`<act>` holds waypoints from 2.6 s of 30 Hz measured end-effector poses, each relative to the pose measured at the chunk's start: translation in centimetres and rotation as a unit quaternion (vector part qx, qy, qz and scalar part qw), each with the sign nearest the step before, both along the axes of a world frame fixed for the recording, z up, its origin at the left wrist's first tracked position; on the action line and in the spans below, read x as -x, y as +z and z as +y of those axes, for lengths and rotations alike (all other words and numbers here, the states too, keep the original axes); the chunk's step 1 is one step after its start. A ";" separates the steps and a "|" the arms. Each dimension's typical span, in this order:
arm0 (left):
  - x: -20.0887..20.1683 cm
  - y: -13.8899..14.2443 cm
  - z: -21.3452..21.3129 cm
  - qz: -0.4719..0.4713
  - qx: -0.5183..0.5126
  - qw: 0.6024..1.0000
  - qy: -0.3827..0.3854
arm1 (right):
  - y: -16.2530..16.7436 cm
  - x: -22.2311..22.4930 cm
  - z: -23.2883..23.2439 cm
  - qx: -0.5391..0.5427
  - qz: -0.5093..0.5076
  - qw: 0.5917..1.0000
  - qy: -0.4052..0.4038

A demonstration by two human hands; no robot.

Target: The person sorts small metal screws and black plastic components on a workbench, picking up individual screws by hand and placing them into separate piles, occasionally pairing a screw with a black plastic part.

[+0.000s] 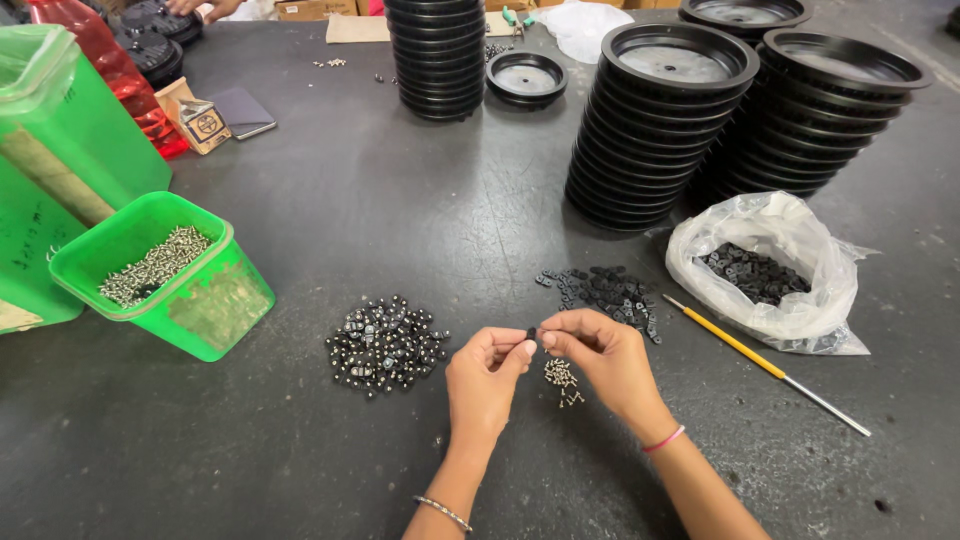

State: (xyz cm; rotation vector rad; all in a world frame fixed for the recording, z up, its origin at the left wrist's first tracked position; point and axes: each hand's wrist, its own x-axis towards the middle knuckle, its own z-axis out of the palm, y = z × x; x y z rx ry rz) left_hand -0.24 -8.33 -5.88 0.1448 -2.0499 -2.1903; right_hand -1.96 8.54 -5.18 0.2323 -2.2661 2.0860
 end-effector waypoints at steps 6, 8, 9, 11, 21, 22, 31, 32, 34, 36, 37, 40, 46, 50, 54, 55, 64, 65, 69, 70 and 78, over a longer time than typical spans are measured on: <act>-0.4 0.5 0.1 0.015 0.053 0.998 -0.002 | -0.4 0.1 0.3 -0.087 0.092 0.992 -0.009; -0.4 0.8 0.2 0.038 0.052 0.998 -0.007 | -0.5 0.3 0.3 -0.052 0.058 0.997 -0.006; -0.5 1.0 0.1 0.037 0.053 0.998 -0.010 | -0.6 0.4 0.3 -0.035 0.040 0.999 -0.005; -0.6 1.2 0.1 0.034 0.054 0.998 -0.017 | -0.7 0.5 0.4 -0.024 0.020 1.000 -0.004; -1.1 2.0 -0.4 0.085 0.114 0.989 -0.046 | -1.4 0.9 1.2 -0.003 -0.014 0.998 0.054; -1.3 1.9 -0.6 0.091 0.114 0.988 -0.048 | -1.7 0.8 1.0 -0.001 -0.006 0.999 0.054; -1.5 2.3 -0.9 0.104 0.126 0.985 -0.060 | -1.7 0.3 0.3 0.028 0.014 0.997 0.065; -1.5 2.4 -0.9 0.102 0.124 0.985 -0.063 | -1.3 0.3 0.2 0.026 0.010 0.997 0.069; -1.5 2.6 -1.3 0.120 0.151 0.980 -0.052 | -0.3 0.0 0.3 0.027 -0.005 0.997 0.076; -1.4 2.9 -2.6 0.144 0.216 0.966 -0.004 | 0.9 0.2 1.2 0.034 -0.027 0.996 0.077; -1.4 2.9 -3.6 0.156 0.266 0.951 0.038 | 1.4 0.7 1.8 -0.008 0.017 1.000 0.016; -1.1 3.3 -7.6 0.175 0.378 0.890 0.186 | 2.2 1.0 4.9 -0.153 0.109 0.971 -0.148; -1.2 3.7 -11.3 0.073 0.448 0.854 0.254 | -0.1 2.3 7.5 -0.364 0.119 0.893 -0.237; -1.3 3.8 -10.5 0.099 0.432 0.864 0.240 | -1.3 2.5 7.9 -0.428 0.124 0.866 -0.228; -1.1 3.7 -8.6 0.063 0.387 0.901 0.186 | -1.4 2.6 6.9 -0.450 0.138 0.858 -0.209; -1.1 3.7 -8.3 0.051 0.375 0.909 0.176 | -1.4 2.6 6.5 -0.410 0.118 0.889 -0.166; -1.0 4.2 -7.1 0.056 0.323 0.936 0.130 | 0.3 2.3 7.5 -0.349 0.091 0.918 -0.166; -1.0 4.2 -6.8 0.049 0.310 0.942 0.118 | 0.4 2.2 7.7 -0.346 0.094 0.921 -0.156; -1.1 4.0 -5.3 0.048 0.232 0.968 0.079 | 1.0 1.9 7.4 -0.374 0.031 0.921 -0.106; -1.1 3.9 -4.8 0.050 0.228 0.970 0.071 | 1.1 1.7 7.0 -0.384 0.034 0.918 -0.090; -1.4 2.9 -2.2 0.048 0.219 0.975 0.013 | 1.6 0.5 4.0 -0.470 0.106 0.873 -0.073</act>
